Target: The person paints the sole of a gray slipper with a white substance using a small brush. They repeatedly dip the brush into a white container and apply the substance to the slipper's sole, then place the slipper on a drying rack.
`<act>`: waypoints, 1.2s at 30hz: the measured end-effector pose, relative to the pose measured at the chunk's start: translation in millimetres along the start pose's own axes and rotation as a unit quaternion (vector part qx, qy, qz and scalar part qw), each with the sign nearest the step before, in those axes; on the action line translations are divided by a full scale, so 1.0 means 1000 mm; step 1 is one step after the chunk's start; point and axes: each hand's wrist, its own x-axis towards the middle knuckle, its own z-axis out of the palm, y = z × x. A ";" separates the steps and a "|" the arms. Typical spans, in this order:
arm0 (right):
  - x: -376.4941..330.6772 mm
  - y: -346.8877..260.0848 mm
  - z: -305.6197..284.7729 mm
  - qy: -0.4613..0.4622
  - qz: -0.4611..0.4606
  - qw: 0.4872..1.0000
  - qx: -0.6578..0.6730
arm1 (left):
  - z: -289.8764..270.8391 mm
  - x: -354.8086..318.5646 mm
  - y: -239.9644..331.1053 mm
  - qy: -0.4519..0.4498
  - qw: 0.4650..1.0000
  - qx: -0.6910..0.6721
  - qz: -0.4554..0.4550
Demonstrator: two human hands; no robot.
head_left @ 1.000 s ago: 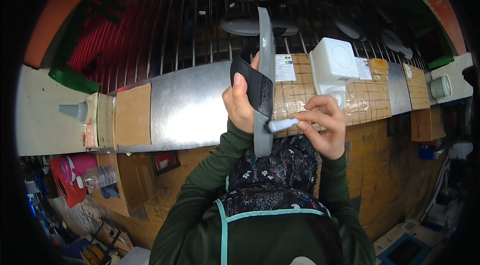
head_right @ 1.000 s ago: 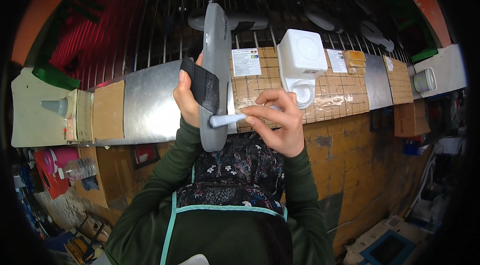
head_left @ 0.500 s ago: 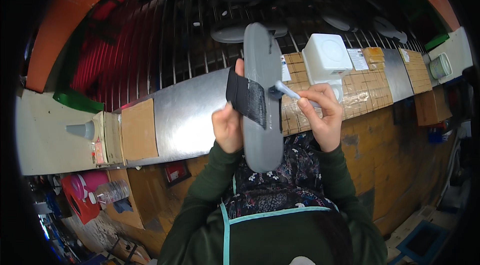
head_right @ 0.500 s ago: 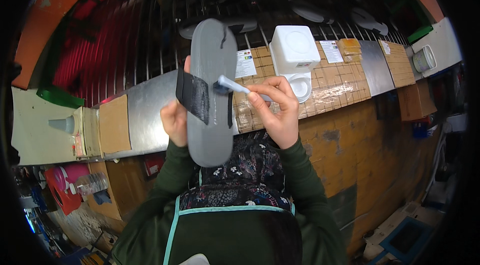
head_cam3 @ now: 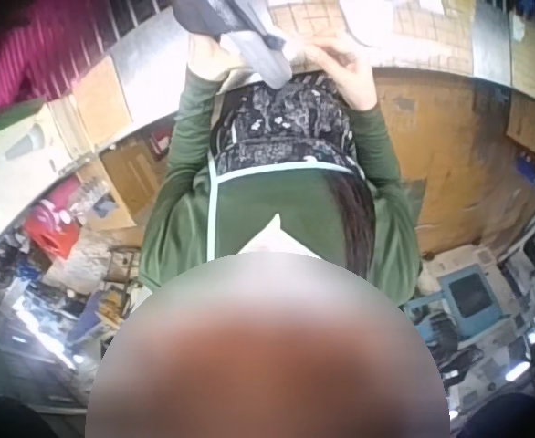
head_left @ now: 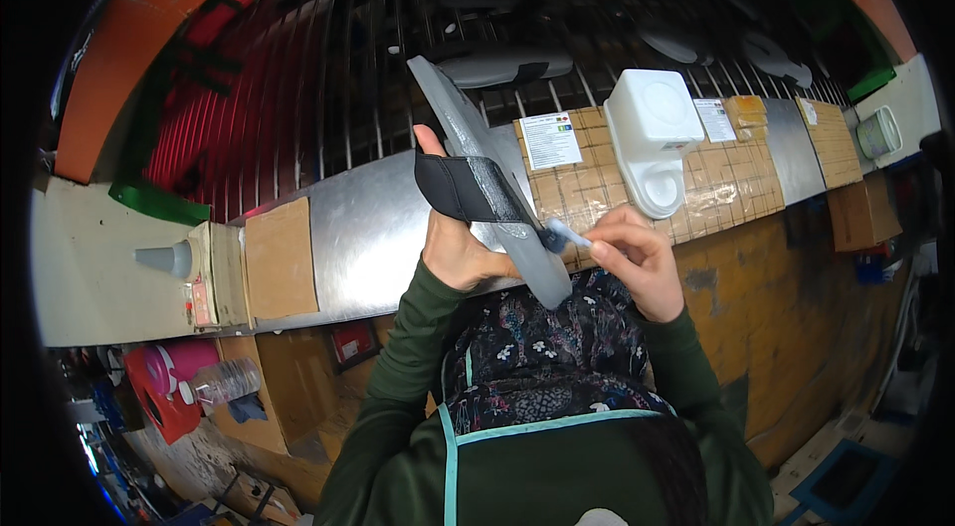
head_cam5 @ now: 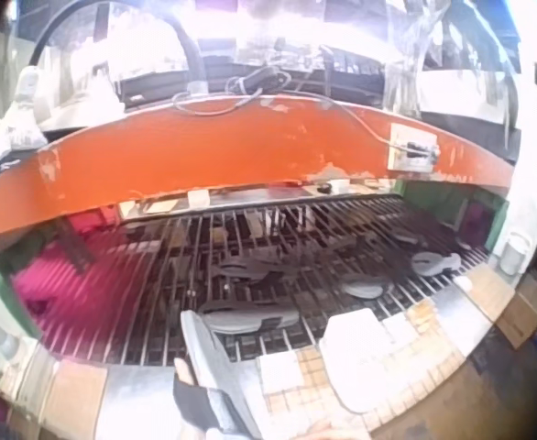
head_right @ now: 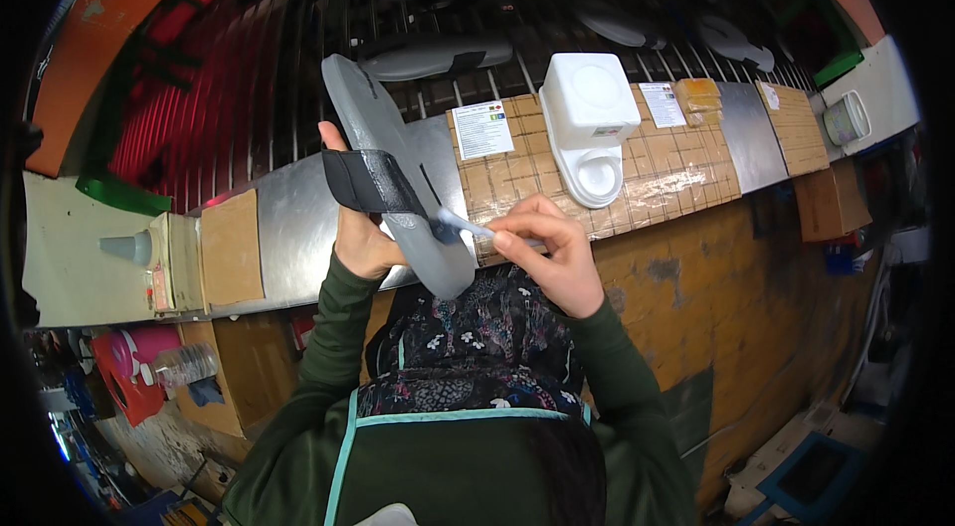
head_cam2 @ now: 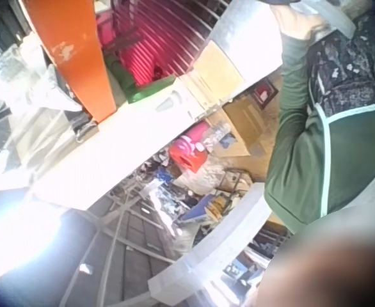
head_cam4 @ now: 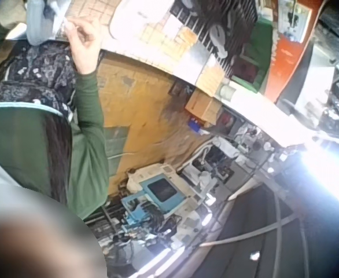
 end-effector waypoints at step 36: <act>0.030 -0.035 -0.013 0.006 -0.262 0.878 -0.401 | -0.011 0.011 -0.008 -0.047 0.966 0.214 0.134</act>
